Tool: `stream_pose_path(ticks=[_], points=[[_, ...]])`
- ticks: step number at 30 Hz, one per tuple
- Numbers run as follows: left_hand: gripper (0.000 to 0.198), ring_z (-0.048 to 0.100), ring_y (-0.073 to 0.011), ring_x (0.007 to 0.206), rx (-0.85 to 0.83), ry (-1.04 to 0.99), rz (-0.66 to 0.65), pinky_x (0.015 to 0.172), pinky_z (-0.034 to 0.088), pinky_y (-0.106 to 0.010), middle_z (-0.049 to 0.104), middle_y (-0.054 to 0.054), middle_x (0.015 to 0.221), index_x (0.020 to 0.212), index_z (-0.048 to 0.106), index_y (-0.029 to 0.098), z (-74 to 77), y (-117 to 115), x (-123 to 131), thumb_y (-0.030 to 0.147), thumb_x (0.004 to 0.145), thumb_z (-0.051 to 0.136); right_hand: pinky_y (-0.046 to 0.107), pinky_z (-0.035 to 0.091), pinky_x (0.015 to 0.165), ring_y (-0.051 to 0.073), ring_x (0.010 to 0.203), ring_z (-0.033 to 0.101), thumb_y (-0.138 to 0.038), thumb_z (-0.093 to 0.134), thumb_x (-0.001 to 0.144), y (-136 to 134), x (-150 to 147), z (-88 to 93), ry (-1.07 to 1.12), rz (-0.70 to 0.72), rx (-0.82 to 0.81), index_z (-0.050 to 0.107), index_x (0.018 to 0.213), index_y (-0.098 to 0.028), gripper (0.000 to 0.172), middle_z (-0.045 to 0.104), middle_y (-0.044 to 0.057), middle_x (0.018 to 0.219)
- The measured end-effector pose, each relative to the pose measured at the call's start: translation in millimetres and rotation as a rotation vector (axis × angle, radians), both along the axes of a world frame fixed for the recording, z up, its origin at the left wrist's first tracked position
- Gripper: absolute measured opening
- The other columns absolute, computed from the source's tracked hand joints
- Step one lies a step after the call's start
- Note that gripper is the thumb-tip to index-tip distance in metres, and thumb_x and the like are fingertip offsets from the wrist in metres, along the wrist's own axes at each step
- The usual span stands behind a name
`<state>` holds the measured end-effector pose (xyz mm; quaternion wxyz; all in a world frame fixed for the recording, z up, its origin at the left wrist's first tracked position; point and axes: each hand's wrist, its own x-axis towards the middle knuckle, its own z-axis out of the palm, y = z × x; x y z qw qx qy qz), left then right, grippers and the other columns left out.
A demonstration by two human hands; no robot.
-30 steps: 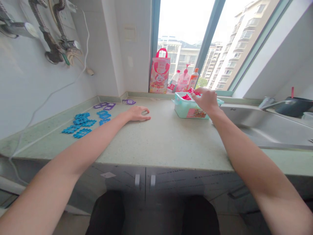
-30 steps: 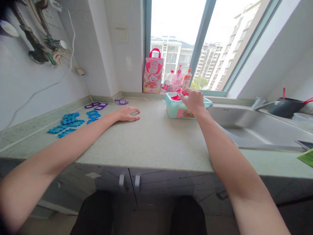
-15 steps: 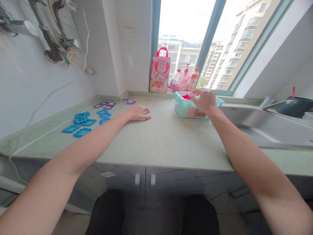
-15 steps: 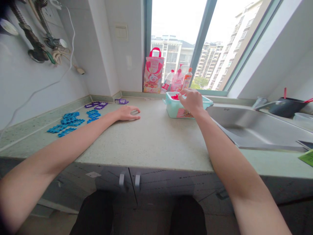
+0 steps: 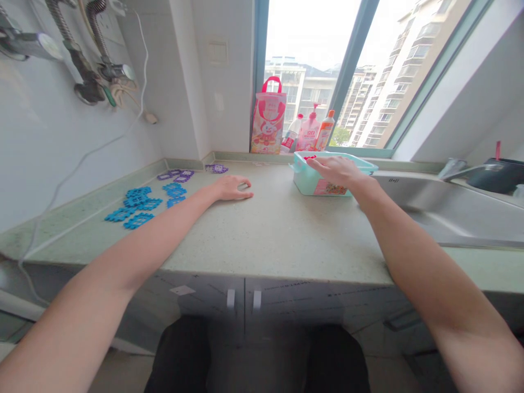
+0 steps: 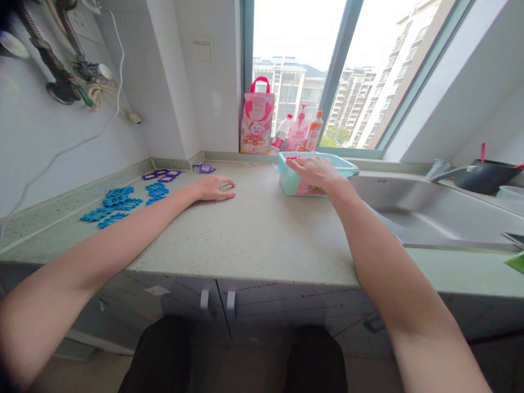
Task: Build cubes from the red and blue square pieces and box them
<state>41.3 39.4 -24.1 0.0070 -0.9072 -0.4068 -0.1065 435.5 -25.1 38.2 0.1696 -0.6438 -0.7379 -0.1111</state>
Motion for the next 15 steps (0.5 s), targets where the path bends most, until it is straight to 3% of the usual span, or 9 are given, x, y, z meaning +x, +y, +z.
stream_pose_path(ticks=[9, 12, 15], points=[[0.068, 0.070, -0.0333, 0.119, -0.002, 0.000, 0.009, 0.100, 0.051, -0.040, 0.075, -0.010, 0.136, 0.132, 0.073, 0.026, 0.2, -1, 1, 0.076, 0.090, 0.056, 0.046, 0.052, 0.088, 0.035, 0.098, 0.075, -0.071, 0.033, 0.106, -5, -17, -8.2, -0.084, -0.053, 0.223, 0.085, 0.104, -0.024, 0.070, 0.082, 0.015, 0.099], [0.066, 0.071, -0.0335, 0.118, -0.004, -0.007, 0.002, 0.099, 0.052, -0.041, 0.075, -0.011, 0.135, 0.131, 0.073, 0.025, 0.0, -1, 1, 0.074, 0.092, 0.054, 0.047, 0.053, 0.089, 0.034, 0.099, 0.074, -0.069, 0.037, 0.106, -4, -21, -14.7, -0.070, -0.037, 0.270, 0.084, 0.111, -0.025, 0.065, 0.082, 0.014, 0.100], [0.063, 0.071, -0.0332, 0.119, 0.015, -0.015, 0.012, 0.099, 0.052, -0.041, 0.076, -0.010, 0.135, 0.130, 0.074, 0.025, -2.2, -1, 1, 0.072, 0.094, 0.052, 0.056, 0.053, 0.098, 0.038, 0.114, 0.070, -0.064, 0.045, 0.105, -3, -27, -20.8, -0.061, 0.075, 0.342, 0.077, 0.131, -0.026, 0.055, 0.081, 0.014, 0.120]])
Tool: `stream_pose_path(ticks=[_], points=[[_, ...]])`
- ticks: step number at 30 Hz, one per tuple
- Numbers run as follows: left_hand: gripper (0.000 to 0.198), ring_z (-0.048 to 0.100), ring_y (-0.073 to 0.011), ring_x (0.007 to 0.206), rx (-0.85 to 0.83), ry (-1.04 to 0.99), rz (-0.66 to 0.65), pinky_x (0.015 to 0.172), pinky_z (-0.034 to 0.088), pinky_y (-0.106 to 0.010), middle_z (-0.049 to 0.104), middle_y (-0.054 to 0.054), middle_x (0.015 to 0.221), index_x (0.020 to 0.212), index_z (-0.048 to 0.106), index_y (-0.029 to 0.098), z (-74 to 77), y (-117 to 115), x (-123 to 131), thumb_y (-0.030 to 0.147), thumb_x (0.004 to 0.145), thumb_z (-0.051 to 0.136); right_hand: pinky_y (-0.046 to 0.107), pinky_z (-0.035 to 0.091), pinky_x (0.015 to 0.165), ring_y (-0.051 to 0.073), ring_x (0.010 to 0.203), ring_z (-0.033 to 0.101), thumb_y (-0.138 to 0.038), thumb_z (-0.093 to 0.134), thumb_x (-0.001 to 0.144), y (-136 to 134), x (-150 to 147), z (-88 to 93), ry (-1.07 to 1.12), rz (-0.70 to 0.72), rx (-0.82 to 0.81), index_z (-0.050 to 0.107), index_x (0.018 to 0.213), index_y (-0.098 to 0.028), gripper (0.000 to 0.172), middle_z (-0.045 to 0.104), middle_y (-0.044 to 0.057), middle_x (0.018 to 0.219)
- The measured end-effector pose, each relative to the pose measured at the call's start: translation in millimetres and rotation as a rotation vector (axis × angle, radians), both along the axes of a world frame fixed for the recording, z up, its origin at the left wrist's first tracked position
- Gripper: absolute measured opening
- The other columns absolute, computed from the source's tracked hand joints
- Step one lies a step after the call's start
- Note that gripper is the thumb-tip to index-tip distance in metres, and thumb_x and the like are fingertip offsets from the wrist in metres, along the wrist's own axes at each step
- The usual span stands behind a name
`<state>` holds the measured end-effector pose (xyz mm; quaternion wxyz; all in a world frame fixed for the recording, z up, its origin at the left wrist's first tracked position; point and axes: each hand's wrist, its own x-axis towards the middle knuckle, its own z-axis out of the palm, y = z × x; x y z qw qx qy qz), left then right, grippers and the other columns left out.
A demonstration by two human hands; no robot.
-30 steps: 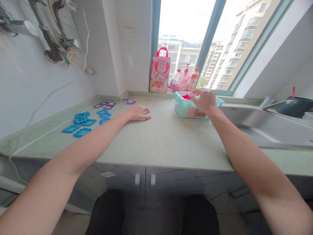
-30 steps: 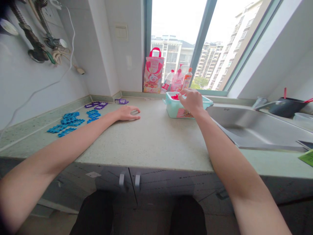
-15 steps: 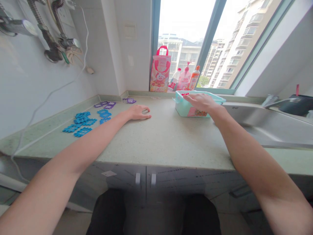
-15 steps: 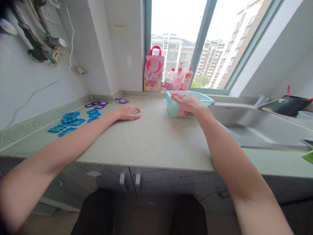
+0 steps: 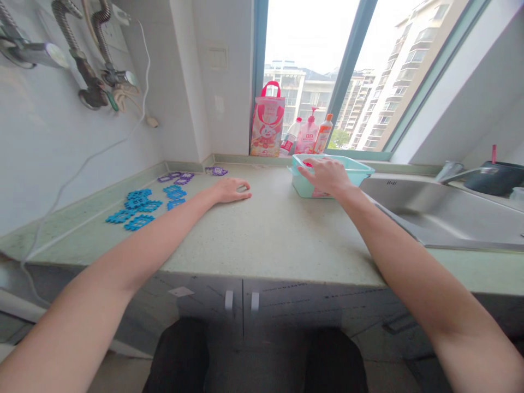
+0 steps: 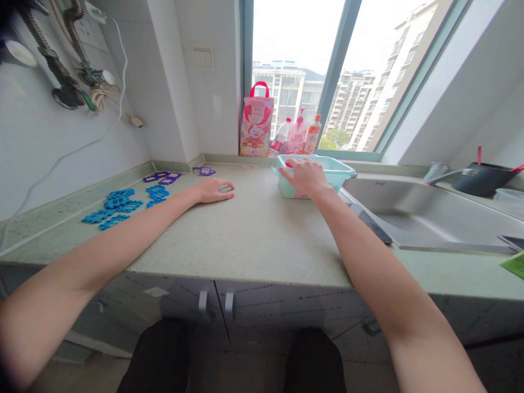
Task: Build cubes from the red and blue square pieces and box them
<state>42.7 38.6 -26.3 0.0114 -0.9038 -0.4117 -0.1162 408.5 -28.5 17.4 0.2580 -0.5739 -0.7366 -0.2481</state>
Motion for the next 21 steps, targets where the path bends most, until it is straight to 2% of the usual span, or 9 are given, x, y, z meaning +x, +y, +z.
stream_pose_path(ticks=[3, 5, 8, 12, 14, 17, 21], points=[[0.058, 0.072, -0.0322, 0.118, 0.038, -0.013, 0.038, 0.099, 0.053, -0.040, 0.078, -0.009, 0.131, 0.128, 0.075, 0.027, -3.7, 0, 1, 0.069, 0.095, 0.051, 0.069, 0.046, 0.109, 0.045, 0.135, 0.058, -0.051, 0.056, 0.103, -3, -13, -3.7, -0.032, 0.138, 0.085, 0.062, 0.150, -0.024, 0.055, 0.064, 0.018, 0.153], [0.054, 0.072, -0.0319, 0.117, 0.061, -0.008, 0.057, 0.099, 0.053, -0.040, 0.078, -0.008, 0.129, 0.127, 0.075, 0.028, -5.3, -1, 2, 0.066, 0.097, 0.050, 0.071, 0.041, 0.114, 0.047, 0.143, 0.051, -0.041, 0.061, 0.101, -6, -26, -5.4, -0.052, 0.204, 0.113, 0.057, 0.156, -0.022, 0.058, 0.052, 0.018, 0.165], [0.053, 0.072, -0.0317, 0.120, 0.085, 0.055, 0.070, 0.101, 0.054, -0.040, 0.076, -0.009, 0.135, 0.131, 0.072, 0.027, -5.7, -5, 4, 0.061, 0.100, 0.046, 0.071, 0.037, 0.120, 0.046, 0.149, 0.045, -0.030, 0.066, 0.097, -14, -46, -10.2, -0.097, 0.327, 0.107, 0.052, 0.160, -0.024, 0.065, 0.044, 0.016, 0.172], [0.054, 0.067, -0.0288, 0.131, 0.109, 0.161, 0.074, 0.111, 0.049, -0.039, 0.068, -0.009, 0.151, 0.144, 0.066, 0.027, -5.6, -24, 5, 0.052, 0.105, 0.038, 0.066, 0.038, 0.122, 0.041, 0.149, 0.049, -0.023, 0.064, 0.096, -19, -64, -22.9, -0.224, 0.523, 0.033, 0.055, 0.160, -0.029, 0.065, 0.045, 0.012, 0.172], [0.056, 0.064, -0.0294, 0.135, 0.134, 0.195, 0.045, 0.116, 0.046, -0.041, 0.066, -0.011, 0.153, 0.147, 0.065, 0.025, -5.3, -42, 3, 0.051, 0.107, 0.036, 0.063, 0.041, 0.122, 0.038, 0.148, 0.051, -0.021, 0.063, 0.097, -19, -68, -28.4, -0.272, 0.575, 0.012, 0.058, 0.157, -0.030, 0.061, 0.047, 0.012, 0.171], [0.059, 0.063, -0.0336, 0.134, 0.156, 0.208, -0.066, 0.120, 0.041, -0.048, 0.068, -0.015, 0.151, 0.146, 0.067, 0.022, -2.5, -83, -9, 0.052, 0.107, 0.035, 0.061, 0.043, 0.120, 0.037, 0.147, 0.053, -0.022, 0.063, 0.097, -18, -69, -30.9, -0.269, 0.601, 0.008, 0.060, 0.156, -0.029, 0.059, 0.048, 0.013, 0.170], [0.054, 0.063, -0.0306, 0.135, 0.091, 0.151, -0.111, 0.120, 0.042, -0.047, 0.068, -0.008, 0.152, 0.147, 0.068, 0.032, 4.7, -141, -46, 0.054, 0.107, 0.039, 0.061, 0.044, 0.120, 0.036, 0.144, 0.056, -0.022, 0.061, 0.099, -16, -66, -26.5, -0.218, 0.608, 0.011, 0.055, 0.160, -0.032, 0.062, 0.050, 0.011, 0.169]])
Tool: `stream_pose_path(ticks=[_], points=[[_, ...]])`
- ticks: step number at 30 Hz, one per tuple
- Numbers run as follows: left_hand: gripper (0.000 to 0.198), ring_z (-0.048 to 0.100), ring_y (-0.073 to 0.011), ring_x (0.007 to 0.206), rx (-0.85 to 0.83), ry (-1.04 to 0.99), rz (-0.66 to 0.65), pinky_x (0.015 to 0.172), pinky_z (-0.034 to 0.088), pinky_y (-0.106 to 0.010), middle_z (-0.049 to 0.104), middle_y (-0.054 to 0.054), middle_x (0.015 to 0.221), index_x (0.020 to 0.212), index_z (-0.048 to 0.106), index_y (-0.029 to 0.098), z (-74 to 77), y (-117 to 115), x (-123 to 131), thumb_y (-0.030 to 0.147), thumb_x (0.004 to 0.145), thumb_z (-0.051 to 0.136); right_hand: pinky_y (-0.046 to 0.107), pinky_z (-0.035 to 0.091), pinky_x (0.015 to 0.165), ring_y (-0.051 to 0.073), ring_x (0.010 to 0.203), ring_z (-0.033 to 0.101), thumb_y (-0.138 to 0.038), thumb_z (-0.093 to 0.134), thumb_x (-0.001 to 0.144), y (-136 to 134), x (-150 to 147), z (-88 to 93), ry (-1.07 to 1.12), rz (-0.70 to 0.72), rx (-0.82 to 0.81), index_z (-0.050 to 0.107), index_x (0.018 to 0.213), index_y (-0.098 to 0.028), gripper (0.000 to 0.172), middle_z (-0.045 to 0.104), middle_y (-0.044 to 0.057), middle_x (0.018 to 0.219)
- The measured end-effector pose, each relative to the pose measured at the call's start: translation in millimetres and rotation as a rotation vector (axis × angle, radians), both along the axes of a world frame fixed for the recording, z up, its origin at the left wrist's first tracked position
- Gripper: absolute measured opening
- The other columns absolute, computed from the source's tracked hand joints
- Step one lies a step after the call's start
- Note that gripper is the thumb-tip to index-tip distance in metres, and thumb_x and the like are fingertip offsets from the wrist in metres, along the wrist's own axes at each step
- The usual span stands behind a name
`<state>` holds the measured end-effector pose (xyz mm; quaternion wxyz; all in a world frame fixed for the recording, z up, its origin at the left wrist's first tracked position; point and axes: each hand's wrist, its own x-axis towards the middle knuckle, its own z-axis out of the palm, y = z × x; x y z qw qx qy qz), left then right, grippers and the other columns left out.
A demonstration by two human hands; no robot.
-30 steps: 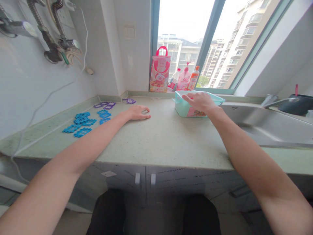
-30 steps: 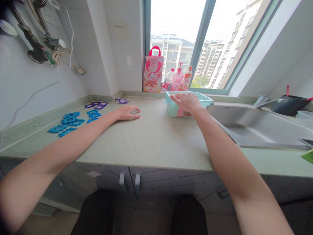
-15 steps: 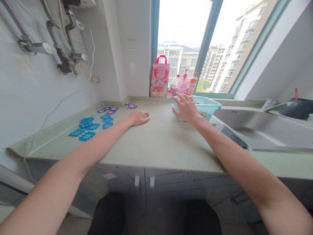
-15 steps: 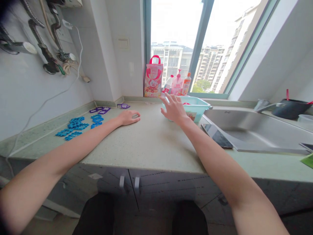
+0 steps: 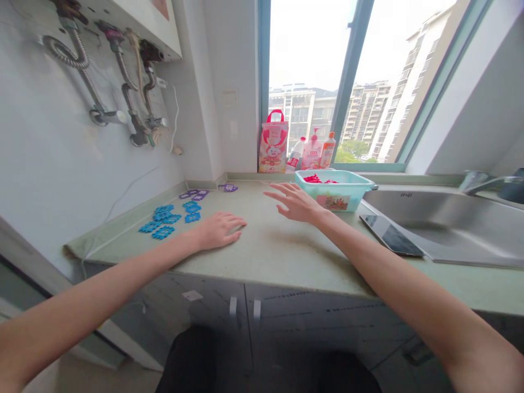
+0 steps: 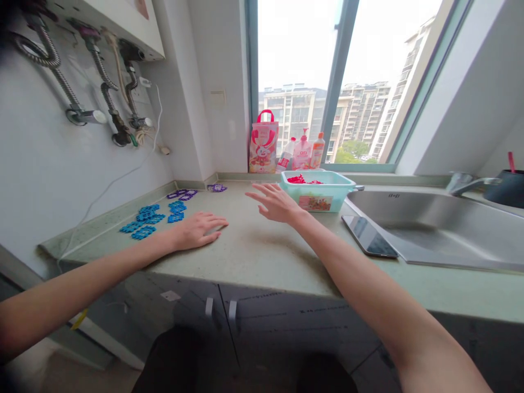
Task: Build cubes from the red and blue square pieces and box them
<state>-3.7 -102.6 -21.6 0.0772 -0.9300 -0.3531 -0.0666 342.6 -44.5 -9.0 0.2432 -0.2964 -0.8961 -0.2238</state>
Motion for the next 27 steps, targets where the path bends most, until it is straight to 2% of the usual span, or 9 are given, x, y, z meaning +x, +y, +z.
stream_pose_path(ticks=[2, 5, 11, 15, 18, 20, 22, 25, 27], points=[[0.050, 0.060, -0.0289, 0.140, 0.016, -0.015, 0.034, 0.123, 0.038, -0.045, 0.070, -0.005, 0.150, 0.145, 0.070, 0.036, 3.8, -18, -27, 0.053, 0.105, 0.045, 0.060, 0.044, 0.120, 0.036, 0.144, 0.057, -0.023, 0.060, 0.100, 1, 0, 1.1, 0.006, -0.002, -0.002, 0.053, 0.162, -0.030, 0.063, 0.051, 0.012, 0.168], [0.057, 0.053, -0.0317, 0.149, 0.086, -0.014, 0.153, 0.129, 0.031, -0.048, 0.063, -0.009, 0.157, 0.149, 0.067, 0.030, 8.7, -25, -69, 0.055, 0.100, 0.051, 0.060, 0.044, 0.121, 0.035, 0.143, 0.058, -0.025, 0.060, 0.099, 1, -2, -1.0, 0.000, 0.006, -0.024, 0.052, 0.162, -0.027, 0.064, 0.053, 0.013, 0.166], [0.069, 0.032, -0.0360, 0.163, 0.137, 0.006, 0.348, 0.131, 0.020, -0.059, 0.038, -0.010, 0.176, 0.157, 0.059, 0.033, 8.2, 2, -137, 0.069, 0.102, 0.039, 0.061, 0.046, 0.119, 0.036, 0.144, 0.057, -0.024, 0.061, 0.098, 0, -7, -5.1, -0.020, 0.011, -0.052, 0.057, 0.158, -0.026, 0.060, 0.053, 0.015, 0.166], [0.071, 0.028, -0.0357, 0.165, 0.115, -0.047, 0.518, 0.127, 0.024, -0.063, 0.035, 0.002, 0.178, 0.166, 0.042, 0.048, 2.2, 23, -170, 0.075, 0.102, 0.022, 0.060, 0.045, 0.120, 0.036, 0.144, 0.057, -0.023, 0.062, 0.098, 2, -4, -4.1, -0.024, -0.007, -0.063, 0.056, 0.159, -0.028, 0.061, 0.053, 0.014, 0.166], [0.071, 0.024, -0.0377, 0.166, 0.051, -0.049, 0.622, 0.125, 0.025, -0.069, 0.039, 0.005, 0.176, 0.170, 0.030, 0.052, 2.4, 39, -185, 0.075, 0.103, 0.017, 0.060, 0.045, 0.120, 0.036, 0.144, 0.057, -0.024, 0.063, 0.099, 4, -1, -4.1, -0.035, -0.037, -0.071, 0.055, 0.160, -0.029, 0.062, 0.052, 0.014, 0.167], [0.075, 0.022, -0.0396, 0.166, -0.009, -0.040, 0.681, 0.126, 0.024, -0.069, 0.038, 0.001, 0.176, 0.172, 0.029, 0.045, 4.9, 50, -189, 0.074, 0.104, 0.018, 0.060, 0.045, 0.121, 0.036, 0.145, 0.057, -0.025, 0.063, 0.099, 5, 0, -4.7, -0.054, -0.061, -0.079, 0.054, 0.161, -0.028, 0.062, 0.051, 0.015, 0.167], [0.081, 0.019, -0.0407, 0.167, -0.073, -0.025, 0.724, 0.127, 0.023, -0.067, 0.027, -0.004, 0.181, 0.175, 0.028, 0.036, 6.9, 61, -190, 0.075, 0.103, 0.022, 0.059, 0.044, 0.121, 0.035, 0.145, 0.056, -0.025, 0.063, 0.099, 6, 0, -5.6, -0.075, -0.077, -0.094, 0.052, 0.162, -0.028, 0.064, 0.049, 0.015, 0.168], [0.098, 0.015, -0.0410, 0.168, -0.154, 0.010, 0.681, 0.130, 0.017, -0.063, 0.009, -0.007, 0.184, 0.175, 0.027, 0.028, 6.2, 75, -188, 0.087, 0.097, 0.027, 0.058, 0.042, 0.122, 0.035, 0.148, 0.054, -0.026, 0.063, 0.100, 7, 0, -7.7, -0.098, -0.094, -0.121, 0.049, 0.164, -0.029, 0.066, 0.047, 0.014, 0.170], [0.105, 0.013, -0.0403, 0.168, -0.193, 0.022, 0.621, 0.132, 0.015, -0.061, 0.007, -0.006, 0.184, 0.175, 0.028, 0.027, 4.4, 81, -187, 0.093, 0.093, 0.027, 0.057, 0.041, 0.123, 0.035, 0.147, 0.054, -0.026, 0.063, 0.101, 9, -1, -10.0, -0.116, -0.098, -0.133, 0.048, 0.166, -0.029, 0.067, 0.047, 0.015, 0.170]])
